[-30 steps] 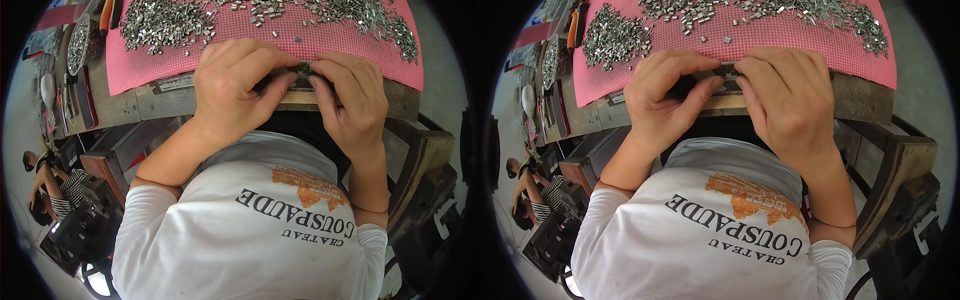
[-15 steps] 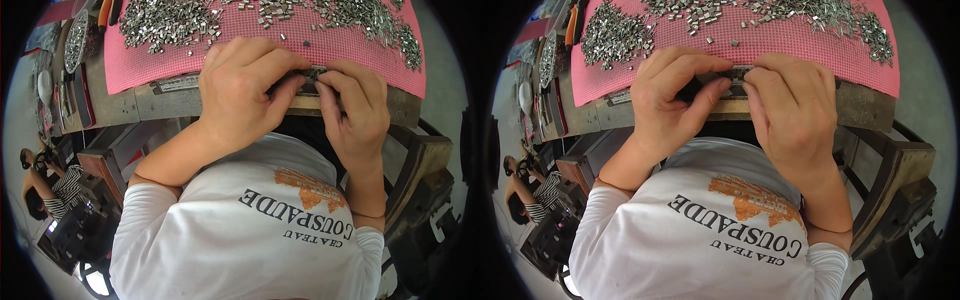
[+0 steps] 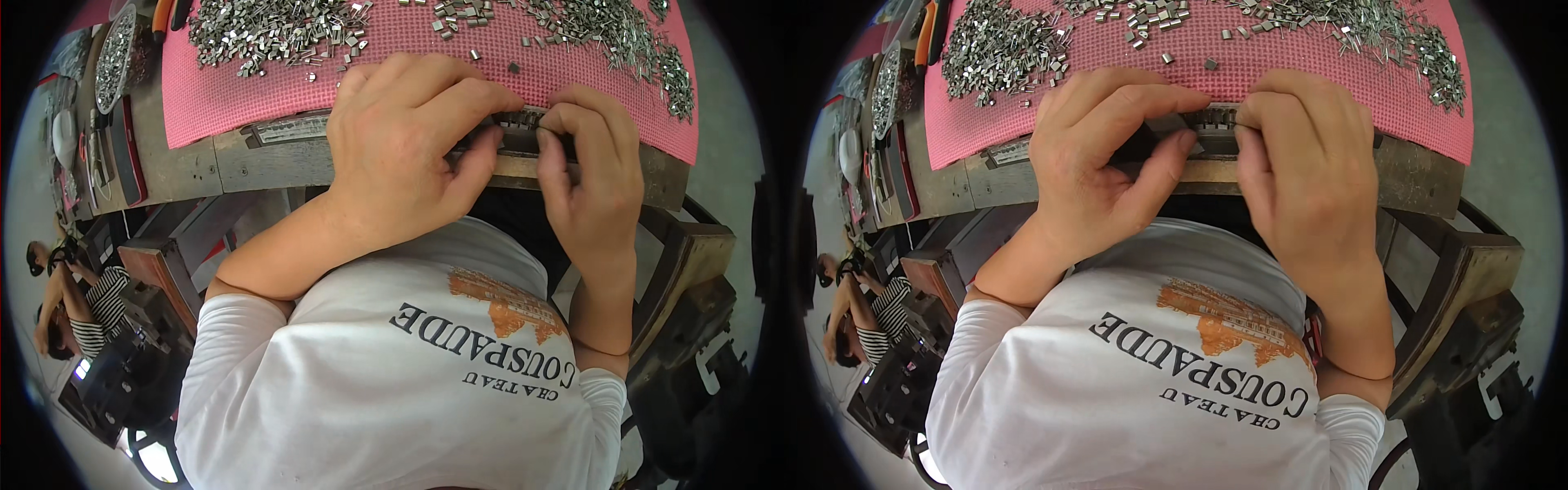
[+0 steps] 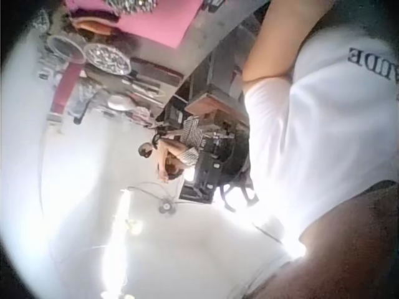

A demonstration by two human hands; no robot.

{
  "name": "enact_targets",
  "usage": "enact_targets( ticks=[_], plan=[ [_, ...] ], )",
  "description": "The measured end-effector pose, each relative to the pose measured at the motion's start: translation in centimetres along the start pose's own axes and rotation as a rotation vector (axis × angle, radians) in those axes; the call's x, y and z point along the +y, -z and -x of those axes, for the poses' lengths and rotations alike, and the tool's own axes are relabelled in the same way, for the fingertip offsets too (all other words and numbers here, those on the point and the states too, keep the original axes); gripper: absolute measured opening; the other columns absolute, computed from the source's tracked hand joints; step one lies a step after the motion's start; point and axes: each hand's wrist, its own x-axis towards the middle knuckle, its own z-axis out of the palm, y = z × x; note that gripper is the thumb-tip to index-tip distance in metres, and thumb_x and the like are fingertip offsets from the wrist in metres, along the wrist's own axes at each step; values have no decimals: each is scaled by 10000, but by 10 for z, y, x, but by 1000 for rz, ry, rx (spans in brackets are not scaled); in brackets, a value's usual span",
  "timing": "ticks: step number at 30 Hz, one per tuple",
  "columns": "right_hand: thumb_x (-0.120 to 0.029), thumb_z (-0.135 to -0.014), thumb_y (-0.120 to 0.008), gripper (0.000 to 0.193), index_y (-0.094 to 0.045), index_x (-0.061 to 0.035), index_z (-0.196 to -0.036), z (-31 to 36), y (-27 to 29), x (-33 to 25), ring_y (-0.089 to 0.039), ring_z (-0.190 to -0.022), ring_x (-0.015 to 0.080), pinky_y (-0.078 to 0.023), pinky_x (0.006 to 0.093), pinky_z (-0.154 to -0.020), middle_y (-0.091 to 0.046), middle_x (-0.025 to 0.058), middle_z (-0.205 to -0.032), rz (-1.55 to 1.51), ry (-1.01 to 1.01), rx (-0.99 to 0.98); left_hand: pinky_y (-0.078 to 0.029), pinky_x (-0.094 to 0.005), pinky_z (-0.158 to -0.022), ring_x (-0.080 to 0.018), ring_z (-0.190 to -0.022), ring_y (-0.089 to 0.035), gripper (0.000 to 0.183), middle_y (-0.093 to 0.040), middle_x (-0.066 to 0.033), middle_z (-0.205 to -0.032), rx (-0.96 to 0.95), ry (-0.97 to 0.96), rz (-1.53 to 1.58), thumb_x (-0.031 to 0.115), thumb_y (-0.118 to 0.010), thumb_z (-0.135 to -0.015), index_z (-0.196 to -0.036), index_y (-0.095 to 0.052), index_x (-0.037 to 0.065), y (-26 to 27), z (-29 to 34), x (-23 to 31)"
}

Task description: The person picks metal components from a mat, aligns and inserts them into a metal jig by hand, and presses the assembled jig into a manual machine press.

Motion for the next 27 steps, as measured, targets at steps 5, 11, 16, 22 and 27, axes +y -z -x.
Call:
enact_targets(
  ticks=[5, 11, 16, 22, 27],
  plan=[
    [6, -719, -756, 257, -700, -60, -961, 0, 8, 3, -639, -844, 276, -484, 373, -737, -662, 76, -978, -141, 7, 8, -451, -341, -703, -227, -814, -631, 262, -695, -35, -896, -16, 26, 2, 87, -782, -737, -997, -773, 116, 3, -4, 3],
    [35, -746, -730, 246, -715, -20, -986, -14, 25, 13, -655, -885, 277, -530, 354, -731, -668, 124, -1027, -67, 221, -202, -438, -338, -683, -222, -770, -609, 257, -678, -27, -856, -11, 15, -20, 89, -782, -747, -1002, -774, 117, 1, 0, 2],
    [-47, -756, -684, 224, -696, -17, -978, -29, 37, 14, -631, -845, 285, -501, 374, -713, -650, 107, -994, -40, 297, -340, -443, -336, -690, -221, -768, -615, 269, -680, -29, -848, 4, -15, -13, 67, -770, -748, -1014, -771, 111, 0, 2, 1],
    [-62, -765, -652, 174, -661, -27, -935, -54, 43, 14, -603, -863, 264, -478, 354, -735, -634, 80, -977, 26, 376, -541, -487, -334, -711, -232, -777, -646, 307, -713, -54, -884, -3, -12, 7, -14, -727, -759, -1050, -758, 78, 4, 4, 3],
    [-80, -770, -638, 151, -632, -38, -915, -66, 42, 11, -585, -896, 269, -474, 353, -777, -629, 82, -1031, 58, 470, -612, -519, -313, -723, -227, -791, -675, 319, -739, -68, -921, 73, -31, 57, -48, -710, -778, -1073, -755, 64, 4, 8, 0]
  ],
)
